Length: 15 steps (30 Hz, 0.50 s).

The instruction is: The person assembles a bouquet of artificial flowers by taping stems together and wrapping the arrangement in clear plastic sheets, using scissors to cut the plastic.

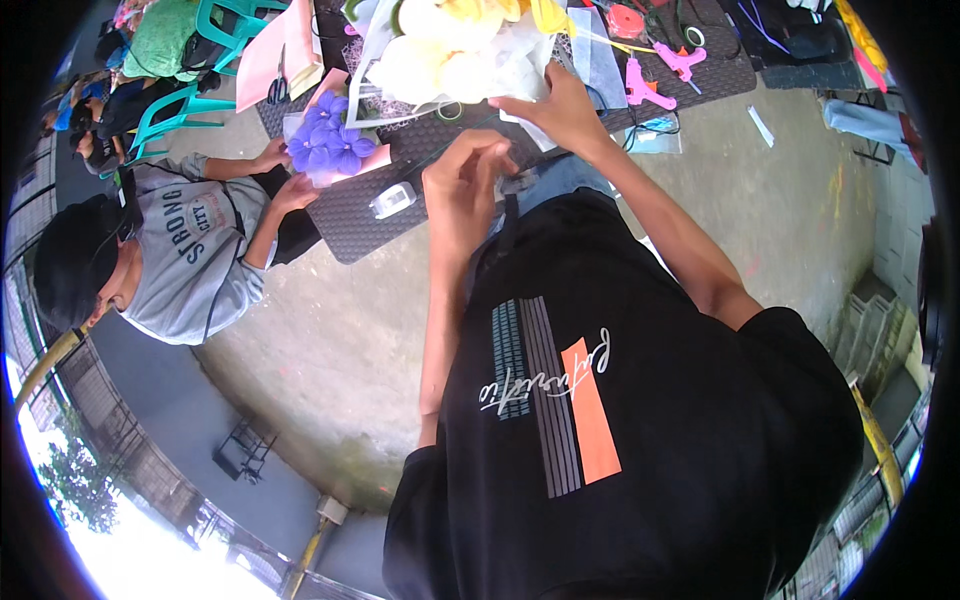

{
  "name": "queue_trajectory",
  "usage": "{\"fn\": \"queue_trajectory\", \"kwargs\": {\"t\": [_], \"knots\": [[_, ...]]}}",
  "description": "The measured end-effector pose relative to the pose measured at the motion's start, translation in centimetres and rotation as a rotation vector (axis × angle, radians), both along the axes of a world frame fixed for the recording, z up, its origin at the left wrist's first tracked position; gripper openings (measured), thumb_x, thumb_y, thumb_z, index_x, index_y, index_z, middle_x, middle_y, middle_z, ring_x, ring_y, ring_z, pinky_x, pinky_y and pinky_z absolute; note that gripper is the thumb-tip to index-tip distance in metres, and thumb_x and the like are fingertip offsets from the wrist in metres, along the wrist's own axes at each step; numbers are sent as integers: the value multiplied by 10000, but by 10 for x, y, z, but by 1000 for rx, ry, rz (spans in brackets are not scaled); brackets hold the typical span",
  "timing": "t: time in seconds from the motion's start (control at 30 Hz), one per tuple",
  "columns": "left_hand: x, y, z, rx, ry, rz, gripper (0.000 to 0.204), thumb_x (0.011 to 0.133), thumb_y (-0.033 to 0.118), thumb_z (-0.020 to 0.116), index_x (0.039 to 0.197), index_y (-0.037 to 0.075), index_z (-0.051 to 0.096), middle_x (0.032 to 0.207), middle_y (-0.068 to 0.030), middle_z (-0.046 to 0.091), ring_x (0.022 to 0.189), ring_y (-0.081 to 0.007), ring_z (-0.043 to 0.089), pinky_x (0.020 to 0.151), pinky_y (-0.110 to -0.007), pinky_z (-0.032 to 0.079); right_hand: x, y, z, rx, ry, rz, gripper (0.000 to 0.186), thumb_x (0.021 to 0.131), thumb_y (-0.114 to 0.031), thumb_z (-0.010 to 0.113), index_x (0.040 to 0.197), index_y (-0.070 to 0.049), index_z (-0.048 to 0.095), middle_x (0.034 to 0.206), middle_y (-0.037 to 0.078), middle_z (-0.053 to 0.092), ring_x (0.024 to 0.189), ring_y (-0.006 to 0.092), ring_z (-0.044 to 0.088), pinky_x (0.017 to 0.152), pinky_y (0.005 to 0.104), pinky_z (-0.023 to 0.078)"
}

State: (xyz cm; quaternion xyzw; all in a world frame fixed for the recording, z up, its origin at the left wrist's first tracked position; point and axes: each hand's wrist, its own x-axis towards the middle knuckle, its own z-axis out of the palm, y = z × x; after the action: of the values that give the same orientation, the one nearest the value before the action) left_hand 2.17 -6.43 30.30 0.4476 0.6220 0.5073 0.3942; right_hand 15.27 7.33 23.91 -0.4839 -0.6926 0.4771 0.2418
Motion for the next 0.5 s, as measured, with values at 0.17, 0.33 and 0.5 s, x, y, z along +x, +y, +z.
{"fn": "queue_trajectory", "kwargs": {"t": [0.17,0.33,0.5], "knots": [[-1,16,2,65,145,65,84,1015,60,601,1006,-8,649,796,-31,671,606,-9,438,528,-195,354,-8,-16,39,33,124,116,761,712,-296,885,1286,64,540,1172,246,669,1096,337,673,960,409,508],[-5,13,9,66,253,88,65,1005,58,617,1001,3,651,809,-17,667,599,-18,473,519,-203,372,-11,-30,51,93,98,85,753,709,-168,881,1324,-7,477,1225,235,660,1139,397,652,981,436,509],[6,3,36,70,195,148,41,990,39,632,996,11,660,809,-6,666,506,-25,484,436,-202,367,-9,-37,46,526,-9,17,704,726,-162,844,1300,-45,453,1139,168,696,1035,347,677,870,437,519]]}}
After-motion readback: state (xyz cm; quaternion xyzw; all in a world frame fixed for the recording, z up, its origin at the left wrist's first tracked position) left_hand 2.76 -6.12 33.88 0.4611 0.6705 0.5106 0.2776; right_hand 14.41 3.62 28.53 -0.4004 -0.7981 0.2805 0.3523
